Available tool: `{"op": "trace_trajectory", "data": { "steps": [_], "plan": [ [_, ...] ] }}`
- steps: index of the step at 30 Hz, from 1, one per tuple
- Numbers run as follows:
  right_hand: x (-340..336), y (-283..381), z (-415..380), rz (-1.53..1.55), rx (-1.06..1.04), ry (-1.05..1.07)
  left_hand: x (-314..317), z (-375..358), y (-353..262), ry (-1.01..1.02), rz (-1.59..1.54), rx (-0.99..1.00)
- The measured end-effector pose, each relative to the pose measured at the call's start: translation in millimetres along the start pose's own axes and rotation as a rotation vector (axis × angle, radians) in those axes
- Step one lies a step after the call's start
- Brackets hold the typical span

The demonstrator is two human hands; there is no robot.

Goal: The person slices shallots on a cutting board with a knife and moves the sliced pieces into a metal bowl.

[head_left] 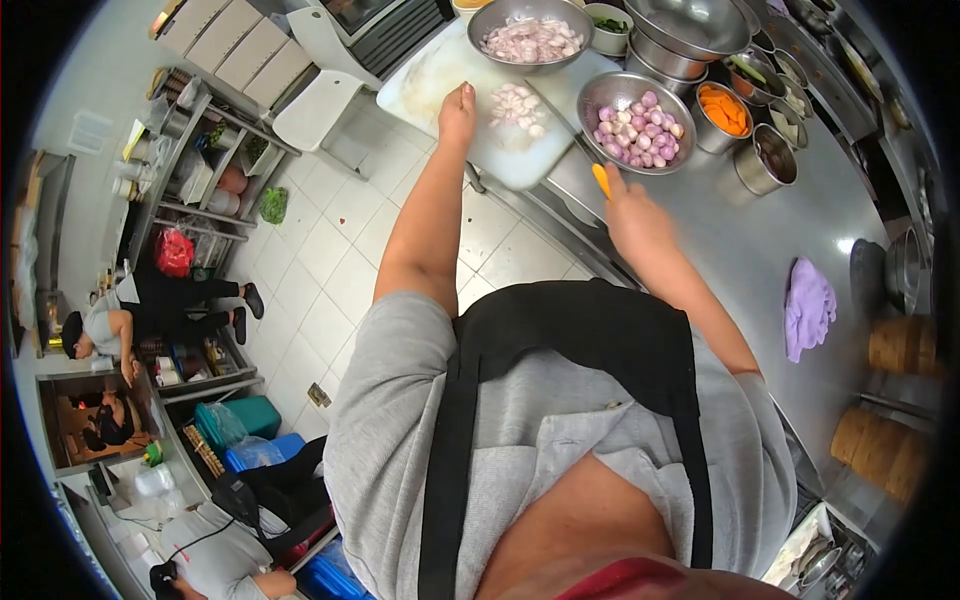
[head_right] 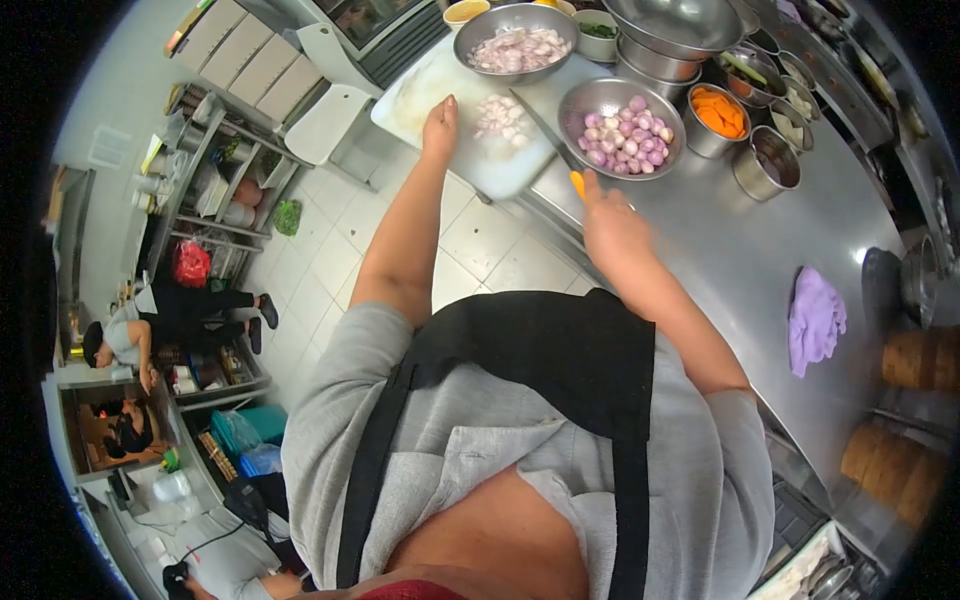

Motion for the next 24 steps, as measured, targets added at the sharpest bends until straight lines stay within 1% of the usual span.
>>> {"op": "trace_trajectory", "data": {
  "steps": [2,3,5,7,9,10,11,12,13,14,15,17,18,19,21,22,24],
  "plan": [
    [11.2,13.1,13.0,-0.020,-0.032,0.000,0.7,-2.0,0.8,-0.024,-0.082,-0.074],
    [14.0,19.4,16.2,-0.039,-0.069,0.001,1.0,-2.5,1.9,-0.022,-0.082,-0.074],
    [13.1,30.2,16.8,-0.071,-0.093,0.033,-1.0,-2.4,4.2,-0.093,-0.150,-0.035],
    [8.9,35.2,13.7,-0.107,-0.115,0.069,-0.3,2.5,14.4,-0.071,-0.174,-0.025],
    [2.5,34.2,7.0,-0.011,-0.134,0.080,0.6,2.4,19.2,-0.050,-0.202,-0.018],
    [0.6,31.8,2.4,-0.015,-0.131,0.084,-0.1,2.1,17.4,-0.037,-0.178,0.033],
    [-2.0,27.8,-3.2,0.020,-0.132,0.033,-1.1,1.6,15.6,-0.024,-0.154,0.084],
    [-3.6,23.5,-7.8,0.055,-0.133,-0.017,-3.6,-0.6,10.1,-0.022,-0.158,0.081],
    [-1.3,17.4,-11.1,0.053,-0.130,-0.015,-5.3,-3.5,1.0,0.022,-0.088,0.101],
    [3.0,9.6,-13.9,0.035,-0.067,-0.015,-5.1,-5.5,-5.1,0.067,-0.019,0.123],
    [5.1,5.8,-16.4,0.017,-0.002,-0.017,-3.5,-5.9,-7.0,0.072,-0.023,0.124],
    [5.2,7.8,-21.7,-0.034,0.043,0.007,2.7,-8.1,-11.0,0.121,0.178,0.165],
    [5.4,9.7,-23.5,-0.082,0.077,0.030,6.1,-10.2,-11.8,0.125,0.175,0.169],
    [10.3,13.3,-26.3,-0.082,0.081,0.029,8.7,-14.0,-13.3,0.101,0.190,0.186],
    [24.1,25.9,-31.5,-0.003,0.012,0.030,10.9,-19.7,-16.5,0.080,0.206,0.204],
    [24.3,31.5,-32.1,-0.001,0.015,0.029,11.2,-22.1,-18.0,0.081,0.195,0.187],
    [21.4,42.1,-32.4,0.062,-0.043,0.055,9.7,-26.5,-23.2,0.082,0.184,0.171]
  ]
}}
Point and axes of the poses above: each hand's wrist, its own z-axis towards the middle knuckle, its own x-axis out of the palm, y = z × x, the point moved 2 cm from there along z, towards the middle knuckle, and after that the axes turned 1 degree about -z, right-handed, at the moved point
